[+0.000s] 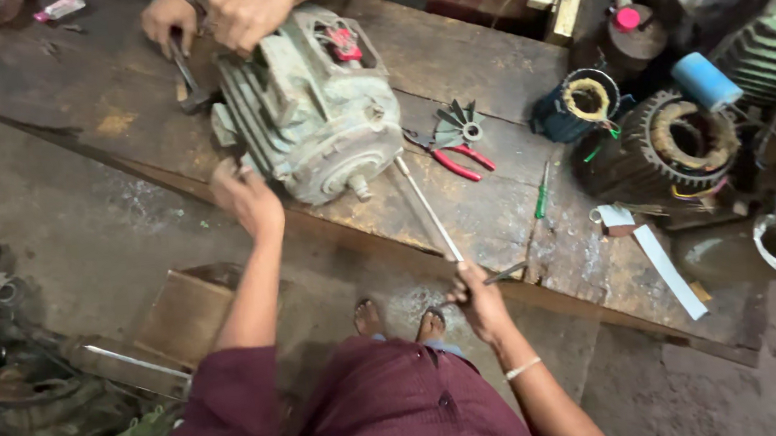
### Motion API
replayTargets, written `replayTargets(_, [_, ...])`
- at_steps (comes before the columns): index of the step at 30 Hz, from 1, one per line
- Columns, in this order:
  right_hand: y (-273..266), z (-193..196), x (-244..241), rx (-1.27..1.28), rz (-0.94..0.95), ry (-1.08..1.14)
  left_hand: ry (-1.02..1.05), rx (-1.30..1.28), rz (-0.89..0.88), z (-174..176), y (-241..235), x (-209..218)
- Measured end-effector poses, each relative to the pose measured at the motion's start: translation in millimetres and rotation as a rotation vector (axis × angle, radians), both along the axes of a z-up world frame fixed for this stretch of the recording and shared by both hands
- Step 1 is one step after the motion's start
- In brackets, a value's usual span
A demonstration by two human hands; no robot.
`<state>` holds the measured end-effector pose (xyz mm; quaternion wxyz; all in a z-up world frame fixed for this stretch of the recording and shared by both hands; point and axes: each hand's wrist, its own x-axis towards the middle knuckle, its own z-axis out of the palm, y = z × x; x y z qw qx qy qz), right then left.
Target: The person uses pliers, a T-handle wrench, and a hammer to work on an electric motor on a workbench. They remove a small part with pliers, loosen bolts with a wrench, and tap the motor housing with a hammer while another person assists by holding the motor.
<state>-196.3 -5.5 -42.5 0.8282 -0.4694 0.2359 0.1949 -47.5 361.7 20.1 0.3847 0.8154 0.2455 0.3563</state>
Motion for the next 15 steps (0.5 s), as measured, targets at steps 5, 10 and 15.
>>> replayTargets(5, [8.0, -20.1, -1.6, 0.264, 0.008, -0.031, -0.205, 0.028, -0.363, 34.0, -106.5, -72.3])
replayTargets(10, [-25.5, -28.0, 2.4, -1.488, 0.480, -0.947, 0.129, 0.070, -1.118, 48.6, -218.4, -115.7])
replayTargets(15, [-32.8, 16.5, 13.3, -1.934, 0.775, -1.074, 0.175, 0.149, -0.870, 32.8, -259.9, -115.5])
